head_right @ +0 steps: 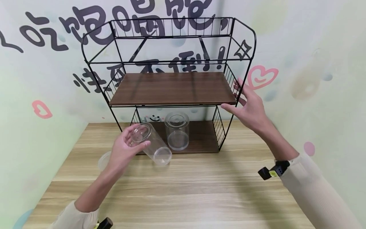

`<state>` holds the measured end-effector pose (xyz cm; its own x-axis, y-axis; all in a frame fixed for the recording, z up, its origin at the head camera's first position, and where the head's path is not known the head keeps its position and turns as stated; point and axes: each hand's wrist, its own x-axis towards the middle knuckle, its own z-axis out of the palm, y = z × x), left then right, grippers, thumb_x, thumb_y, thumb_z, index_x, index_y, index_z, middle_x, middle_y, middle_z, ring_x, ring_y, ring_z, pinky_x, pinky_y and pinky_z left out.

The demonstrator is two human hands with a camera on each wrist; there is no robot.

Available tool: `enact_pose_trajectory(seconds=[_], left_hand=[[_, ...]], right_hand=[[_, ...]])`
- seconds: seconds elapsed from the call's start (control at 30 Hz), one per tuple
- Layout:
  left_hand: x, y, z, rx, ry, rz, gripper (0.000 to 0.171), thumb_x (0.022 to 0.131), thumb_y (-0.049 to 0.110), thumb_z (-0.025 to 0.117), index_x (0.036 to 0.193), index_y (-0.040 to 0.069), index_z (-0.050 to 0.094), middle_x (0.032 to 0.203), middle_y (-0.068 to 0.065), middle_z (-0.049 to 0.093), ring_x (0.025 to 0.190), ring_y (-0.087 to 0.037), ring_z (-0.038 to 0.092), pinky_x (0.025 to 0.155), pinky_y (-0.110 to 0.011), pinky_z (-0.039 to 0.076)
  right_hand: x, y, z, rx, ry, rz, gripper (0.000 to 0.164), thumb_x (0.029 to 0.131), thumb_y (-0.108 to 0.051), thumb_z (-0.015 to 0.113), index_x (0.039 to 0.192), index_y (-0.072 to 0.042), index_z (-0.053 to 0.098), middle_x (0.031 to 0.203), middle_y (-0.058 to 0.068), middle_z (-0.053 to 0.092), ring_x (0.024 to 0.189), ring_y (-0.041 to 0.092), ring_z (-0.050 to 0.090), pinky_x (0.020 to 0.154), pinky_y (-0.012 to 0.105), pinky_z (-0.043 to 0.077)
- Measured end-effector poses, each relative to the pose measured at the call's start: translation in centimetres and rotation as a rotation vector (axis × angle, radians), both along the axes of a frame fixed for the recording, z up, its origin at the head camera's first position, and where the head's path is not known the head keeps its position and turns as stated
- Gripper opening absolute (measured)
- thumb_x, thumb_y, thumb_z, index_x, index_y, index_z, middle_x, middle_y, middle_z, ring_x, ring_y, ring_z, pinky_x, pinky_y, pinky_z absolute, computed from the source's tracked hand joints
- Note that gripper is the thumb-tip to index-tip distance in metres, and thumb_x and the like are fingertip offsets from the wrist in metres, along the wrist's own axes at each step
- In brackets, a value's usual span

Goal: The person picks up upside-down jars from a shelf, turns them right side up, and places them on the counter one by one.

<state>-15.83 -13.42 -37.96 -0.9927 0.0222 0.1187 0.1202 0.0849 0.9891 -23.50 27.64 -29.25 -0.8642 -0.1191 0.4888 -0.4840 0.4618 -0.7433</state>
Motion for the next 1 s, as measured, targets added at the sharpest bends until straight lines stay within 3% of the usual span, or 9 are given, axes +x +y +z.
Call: enact_pose_trajectory(seconds=[0.1,0.3,0.6,0.77,1.0], left_hand=[[0.4,0.2,0.1,0.005,-0.001,0.000,0.078,0.085,0.010,0.089,0.152,0.013,0.050,0.148,-0.002,0.061,0.138,-0.019,0.057,0.117,-0.031,0.047],[0.9,0.7,0.2,0.058,-0.030,0.021,0.078,0.086,0.007,0.087,0.153,0.012,0.048,0.148,-0.006,0.060,0.138,-0.022,0.055,0.123,-0.040,0.042],[1.6,1.6,0.1,0.285,-0.049,0.021,0.071,0.088,-0.009,0.076,0.151,0.003,0.045,0.148,-0.013,0.057,0.136,-0.018,0.056,0.117,-0.027,0.046],[2.0,2.2,0.3,0.450,-0.057,-0.003,0.069,0.091,-0.015,0.066,0.153,-0.001,0.040,0.151,-0.014,0.053,0.135,-0.022,0.058,0.112,-0.028,0.052],[2.3,3.0,0.3,0.584,-0.040,-0.047,0.064,0.093,-0.015,0.059,0.152,-0.007,0.036,0.158,-0.027,0.042,0.138,-0.027,0.059,0.113,-0.033,0.052]], right_hand=[[1.0,0.5,-0.6,-0.008,0.030,-0.029,0.094,0.082,0.006,0.087,0.162,-0.012,0.042,0.162,0.014,0.046,0.148,0.024,0.046,0.108,0.017,0.049],[3.4,1.6,-2.7,0.006,0.065,-0.050,0.099,0.078,0.014,0.086,0.163,-0.010,0.041,0.157,0.015,0.044,0.146,0.018,0.048,0.108,0.013,0.047],[7.7,0.9,-6.7,0.098,0.139,-0.061,0.080,0.077,0.015,0.086,0.149,0.006,0.054,0.142,0.021,0.060,0.128,-0.007,0.055,0.104,0.011,0.049],[9.4,-0.6,-8.5,0.150,0.183,-0.001,0.077,0.073,0.014,0.089,0.143,0.005,0.059,0.138,0.017,0.065,0.126,-0.007,0.058,0.105,0.015,0.052],[10.0,-3.0,-10.5,0.158,0.146,0.142,0.084,0.073,0.006,0.093,0.149,-0.002,0.057,0.143,0.013,0.063,0.131,0.005,0.061,0.109,0.021,0.051]])
